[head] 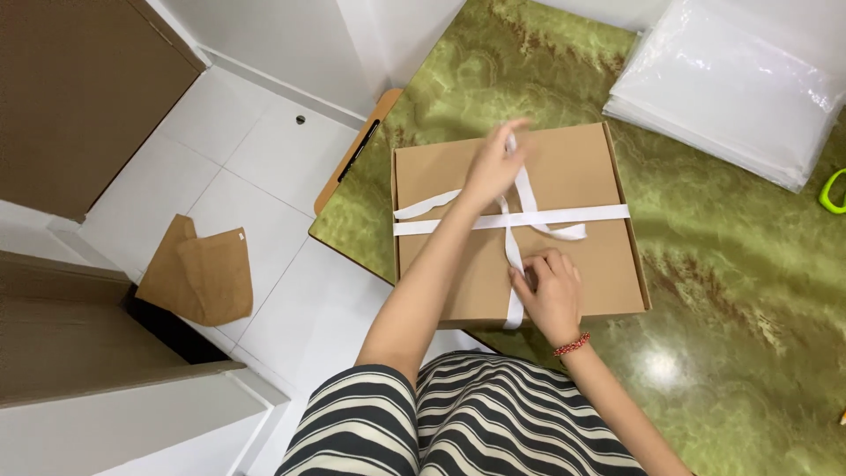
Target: The person unpacks a cardboard box, removes bubble wrap, and takes out a folded gray garment. They place the garment on a hanger and hang it on a clothing rack. The person then closes the box, ties it with a ribbon, and later opens another box to remove a purple garment.
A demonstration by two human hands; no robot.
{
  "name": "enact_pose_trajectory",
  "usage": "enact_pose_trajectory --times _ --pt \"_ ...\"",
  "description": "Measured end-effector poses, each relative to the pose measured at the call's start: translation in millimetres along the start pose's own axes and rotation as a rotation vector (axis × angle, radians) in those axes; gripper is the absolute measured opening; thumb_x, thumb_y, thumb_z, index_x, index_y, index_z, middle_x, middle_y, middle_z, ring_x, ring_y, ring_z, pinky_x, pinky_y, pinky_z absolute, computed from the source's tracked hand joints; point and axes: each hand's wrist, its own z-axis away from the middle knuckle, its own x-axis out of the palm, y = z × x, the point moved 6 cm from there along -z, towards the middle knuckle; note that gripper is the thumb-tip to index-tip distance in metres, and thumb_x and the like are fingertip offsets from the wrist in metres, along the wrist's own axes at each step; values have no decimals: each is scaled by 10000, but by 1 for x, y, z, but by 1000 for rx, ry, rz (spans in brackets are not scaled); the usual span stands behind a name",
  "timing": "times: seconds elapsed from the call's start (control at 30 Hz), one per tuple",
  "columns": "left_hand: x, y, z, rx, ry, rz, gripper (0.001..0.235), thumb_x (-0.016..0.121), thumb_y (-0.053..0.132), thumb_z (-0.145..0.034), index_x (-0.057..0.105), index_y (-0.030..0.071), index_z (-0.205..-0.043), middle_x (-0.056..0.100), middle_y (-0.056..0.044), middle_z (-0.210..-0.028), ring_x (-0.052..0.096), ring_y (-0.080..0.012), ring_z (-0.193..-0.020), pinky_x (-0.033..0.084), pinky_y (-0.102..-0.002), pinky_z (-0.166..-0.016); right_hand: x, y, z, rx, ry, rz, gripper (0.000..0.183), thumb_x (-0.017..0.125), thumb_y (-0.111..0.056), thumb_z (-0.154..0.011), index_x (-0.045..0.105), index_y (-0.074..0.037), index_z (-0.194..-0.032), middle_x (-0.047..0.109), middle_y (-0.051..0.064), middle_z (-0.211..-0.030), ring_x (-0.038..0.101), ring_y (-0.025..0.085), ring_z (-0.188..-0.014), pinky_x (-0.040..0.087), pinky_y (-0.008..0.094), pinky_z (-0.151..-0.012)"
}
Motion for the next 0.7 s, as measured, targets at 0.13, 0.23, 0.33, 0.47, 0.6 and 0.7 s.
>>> enact_pose_trajectory --times 0.13,0.23,0.33,0.47,0.6,0.7 --pt "-62 13 -17 128 24 -78 524 608 117 -1093 475 99 -1599 389 -210 -1703 311 -544 -1563 123 -789 -1274 -11 11 -5 85 -16 -347 170 840 -281 -942 749 -137 -953 709 70 -915 678 325 -913 505 432 -808" --pt "-100 -37 -28 3 37 -255 636 667 269 -1033 402 222 -1609 307 -84 -1752 421 -422 -1517 305 -597 -1209 -5 35 2 504 -95 -753 134 787 -217 -978 763 -88 -1003 745 2 -893 641 84 -808 536 245 -749" --pt "-132 -62 -5 -147 151 -420 680 659 353 -1005 411 101 -1586 349 -147 -1673 370 -383 -1535 271 -584 -1246 -7 47 -1 461 -11 -1183 143 709 6 -999 599 -79 -1035 804 198 -1010 814 270 -945 654 316 -813" --pt "-131 -107 53 -559 36 -460 700 574 359 -974 336 262 -1625 147 2 -1776 244 -476 -1549 319 -675 -1188 -35 74 -6 674 142 -1582 121 665 -27 -1041 623 -141 -1051 757 110 -970 751 209 -939 628 357 -867" --pt "-120 -87 103 -219 261 -385 549 608 331 -1022 486 183 -1537 188 -172 -1757 347 -418 -1530 335 -535 -1208 -92 125 -6 753 419 -1666 135 683 -94 -1056 680 -131 -1186 749 45 -1046 725 191 -973 615 302 -978" --pt "-113 -83 130 -86 254 -383 445 661 252 -1008 614 191 -1446 280 -145 -1734 309 -340 -1593 335 -486 -1241 -143 165 2 737 565 -1480 81 724 -133 -1060 681 -195 -1030 763 8 -1075 735 153 -996 625 336 -908"
